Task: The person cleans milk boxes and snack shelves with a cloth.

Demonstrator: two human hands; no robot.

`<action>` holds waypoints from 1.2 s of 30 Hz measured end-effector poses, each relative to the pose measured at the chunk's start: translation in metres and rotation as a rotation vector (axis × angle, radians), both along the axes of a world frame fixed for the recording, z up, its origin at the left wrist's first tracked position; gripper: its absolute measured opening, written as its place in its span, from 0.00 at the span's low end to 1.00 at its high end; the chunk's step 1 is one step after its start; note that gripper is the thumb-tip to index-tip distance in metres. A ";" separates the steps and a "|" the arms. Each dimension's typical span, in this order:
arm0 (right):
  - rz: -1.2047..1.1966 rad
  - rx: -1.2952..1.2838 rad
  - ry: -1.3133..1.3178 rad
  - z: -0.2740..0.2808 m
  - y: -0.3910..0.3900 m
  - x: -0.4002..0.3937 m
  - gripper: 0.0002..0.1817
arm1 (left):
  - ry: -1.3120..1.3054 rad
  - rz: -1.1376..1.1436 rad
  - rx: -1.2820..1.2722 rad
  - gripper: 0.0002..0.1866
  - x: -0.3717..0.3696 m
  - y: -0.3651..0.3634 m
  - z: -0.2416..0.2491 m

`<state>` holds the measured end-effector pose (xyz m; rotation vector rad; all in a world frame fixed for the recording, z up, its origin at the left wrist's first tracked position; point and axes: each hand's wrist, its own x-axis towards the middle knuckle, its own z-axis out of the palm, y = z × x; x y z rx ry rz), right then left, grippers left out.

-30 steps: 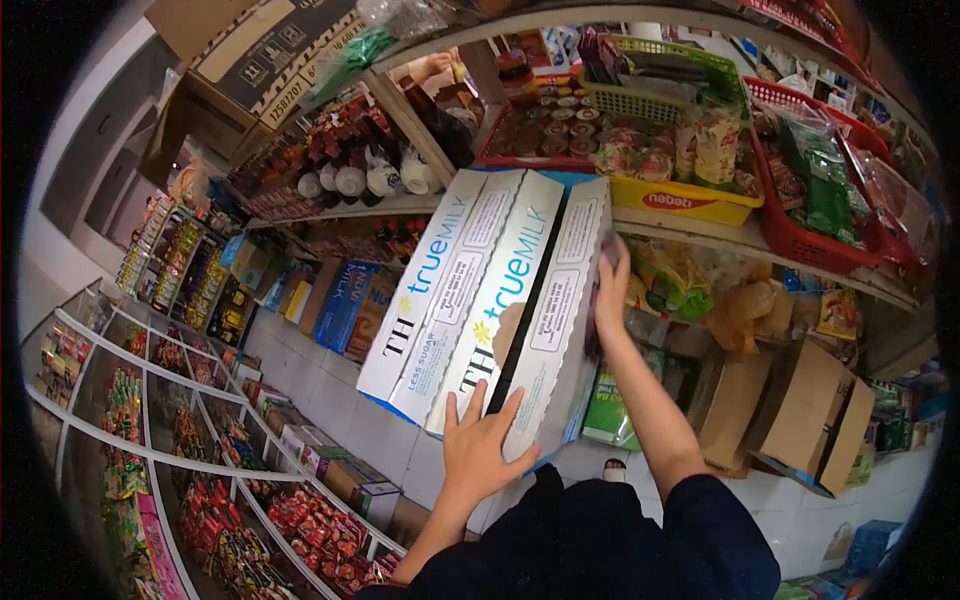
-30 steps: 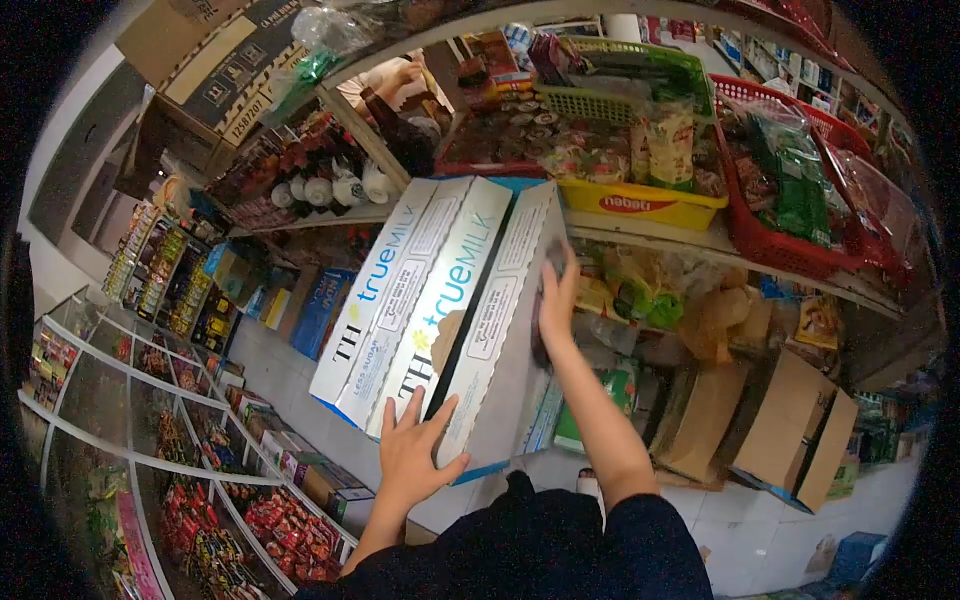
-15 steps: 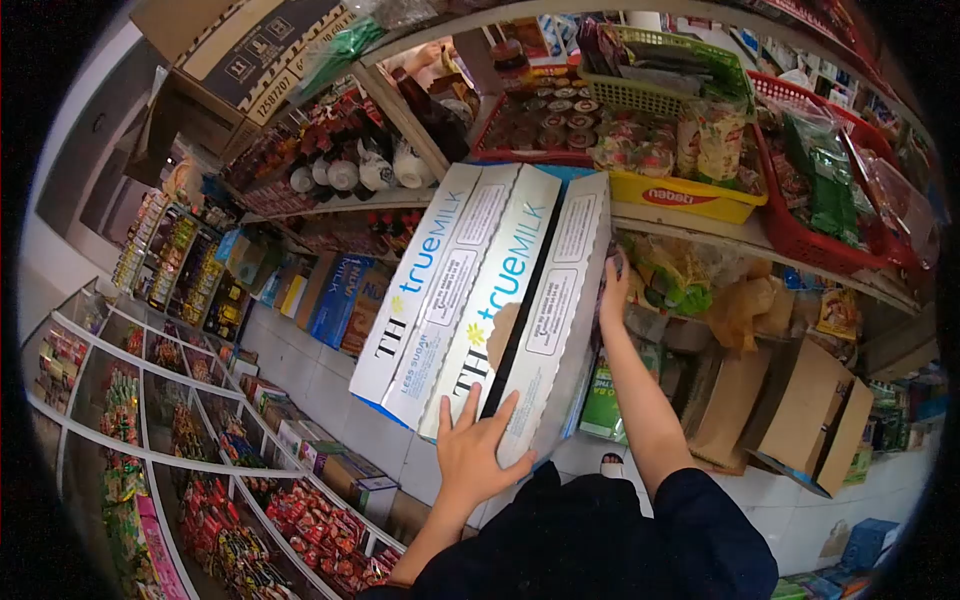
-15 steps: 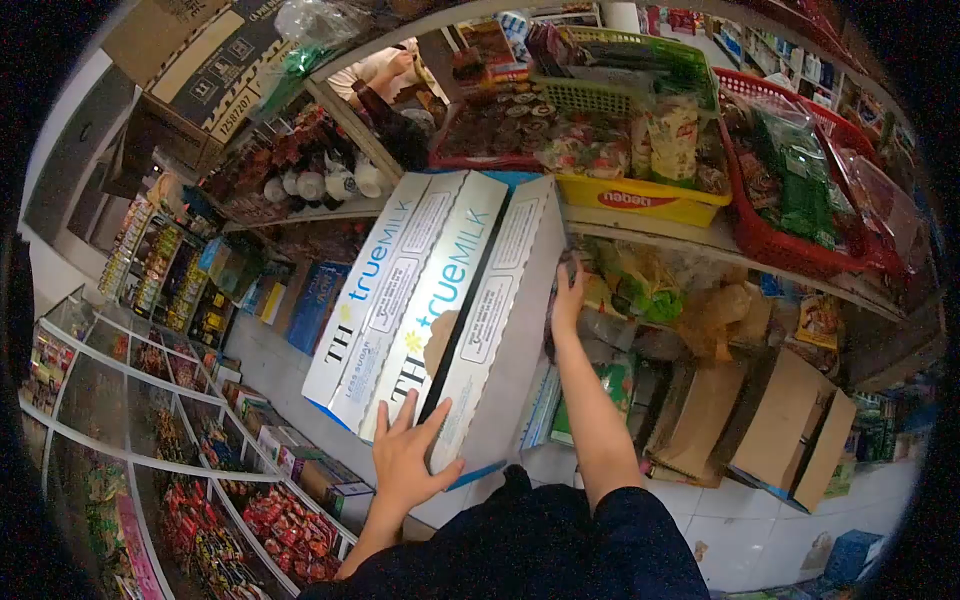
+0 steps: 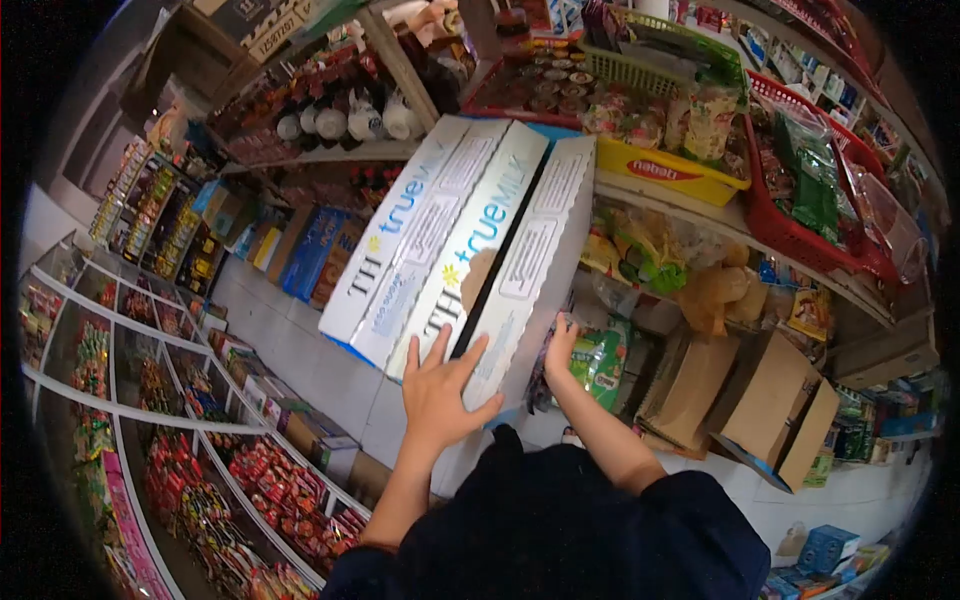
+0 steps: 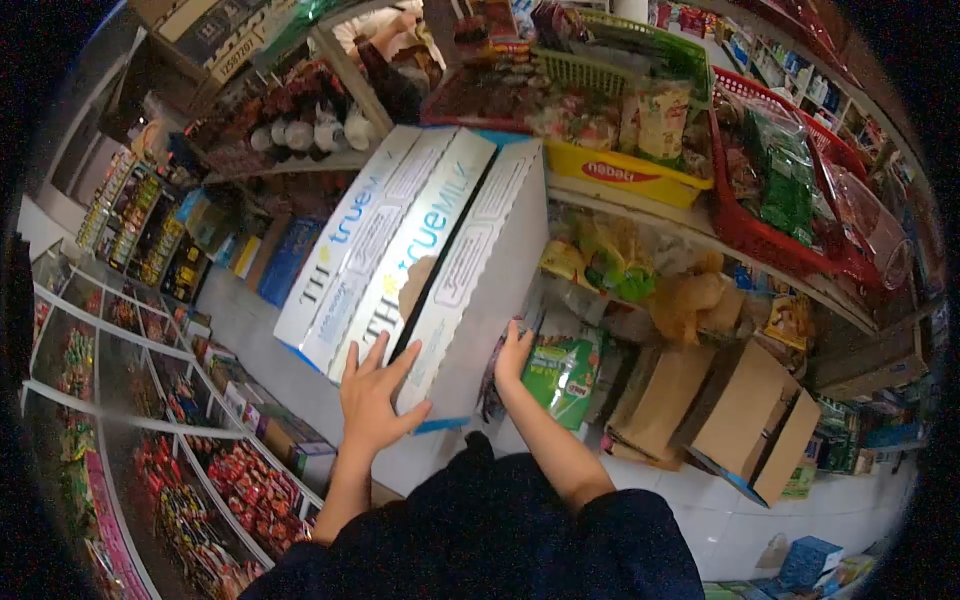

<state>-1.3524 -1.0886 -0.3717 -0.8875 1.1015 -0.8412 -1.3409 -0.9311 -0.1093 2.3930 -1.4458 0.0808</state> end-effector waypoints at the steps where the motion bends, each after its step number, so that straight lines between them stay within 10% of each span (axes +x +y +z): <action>1: 0.012 0.039 0.004 0.005 0.009 -0.005 0.27 | 0.007 0.006 0.003 0.35 -0.001 0.000 0.001; 10: 0.508 0.231 0.043 -0.056 0.064 -0.061 0.27 | -0.029 0.036 -0.080 0.34 -0.003 0.001 -0.002; 16: 0.639 0.284 -0.080 0.069 0.021 -0.084 0.23 | 0.018 0.048 -0.014 0.34 -0.002 0.006 -0.006; 20: 0.486 0.020 -0.356 0.164 -0.003 -0.084 0.19 | -0.062 0.043 -0.156 0.30 0.000 0.008 -0.007; 26: 0.695 -0.916 -0.324 0.251 0.030 -0.092 0.18 | 0.801 -0.324 -0.909 0.37 -0.025 0.019 -0.013; 30: 1.021 -0.898 -0.549 0.274 0.070 -0.072 0.24 | 0.766 -0.132 -1.032 0.48 -0.040 0.034 -0.058; 36: 1.325 -1.338 -0.327 0.298 0.093 -0.037 0.37 | 0.837 0.121 -1.382 0.33 -0.006 0.064 -0.041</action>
